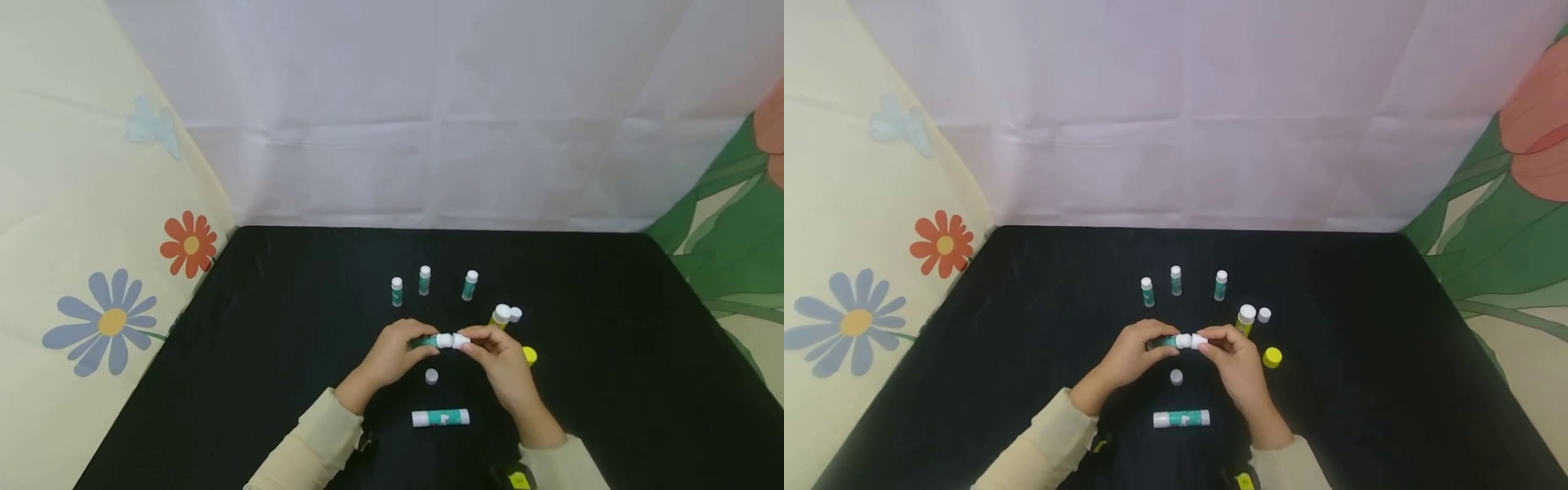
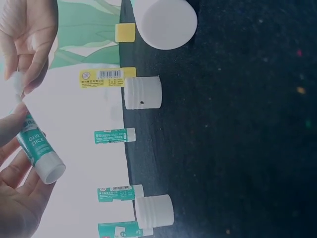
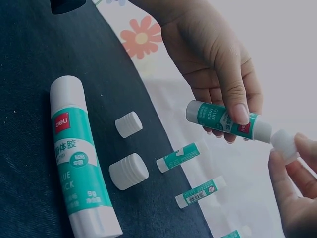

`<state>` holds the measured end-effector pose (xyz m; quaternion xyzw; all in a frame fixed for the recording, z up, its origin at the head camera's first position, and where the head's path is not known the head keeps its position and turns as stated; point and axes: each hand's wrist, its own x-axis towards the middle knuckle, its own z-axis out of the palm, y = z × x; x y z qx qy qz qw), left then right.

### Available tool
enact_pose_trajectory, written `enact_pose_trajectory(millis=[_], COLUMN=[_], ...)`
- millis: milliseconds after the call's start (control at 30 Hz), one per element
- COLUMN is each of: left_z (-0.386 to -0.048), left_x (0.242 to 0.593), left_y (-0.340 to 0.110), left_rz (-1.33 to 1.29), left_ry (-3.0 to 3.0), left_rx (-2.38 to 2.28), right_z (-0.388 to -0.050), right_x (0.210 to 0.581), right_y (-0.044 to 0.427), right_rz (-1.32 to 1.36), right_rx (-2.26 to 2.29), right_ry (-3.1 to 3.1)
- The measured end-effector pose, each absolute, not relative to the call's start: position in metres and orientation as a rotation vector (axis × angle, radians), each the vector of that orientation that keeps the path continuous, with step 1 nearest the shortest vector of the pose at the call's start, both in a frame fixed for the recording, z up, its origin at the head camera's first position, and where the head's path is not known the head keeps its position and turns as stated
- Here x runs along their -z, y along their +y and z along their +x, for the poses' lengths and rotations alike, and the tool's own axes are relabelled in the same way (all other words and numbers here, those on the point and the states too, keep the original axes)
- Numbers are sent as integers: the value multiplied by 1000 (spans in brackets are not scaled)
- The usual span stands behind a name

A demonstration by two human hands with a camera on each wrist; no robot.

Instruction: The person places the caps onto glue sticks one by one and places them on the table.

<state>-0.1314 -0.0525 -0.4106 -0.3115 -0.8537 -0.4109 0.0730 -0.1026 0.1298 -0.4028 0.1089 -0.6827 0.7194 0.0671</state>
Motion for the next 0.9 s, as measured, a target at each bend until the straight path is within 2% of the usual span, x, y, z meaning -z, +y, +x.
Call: enact_pose_trajectory(millis=[900], left_z=[-125], left_x=[407], left_y=[-56], left_rz=[-974], left_ry=[-2605], left_rx=[1125], right_z=[-101], right_x=[407], right_y=[127], right_rz=[302], right_rx=[-2174], right_ry=[-2090])
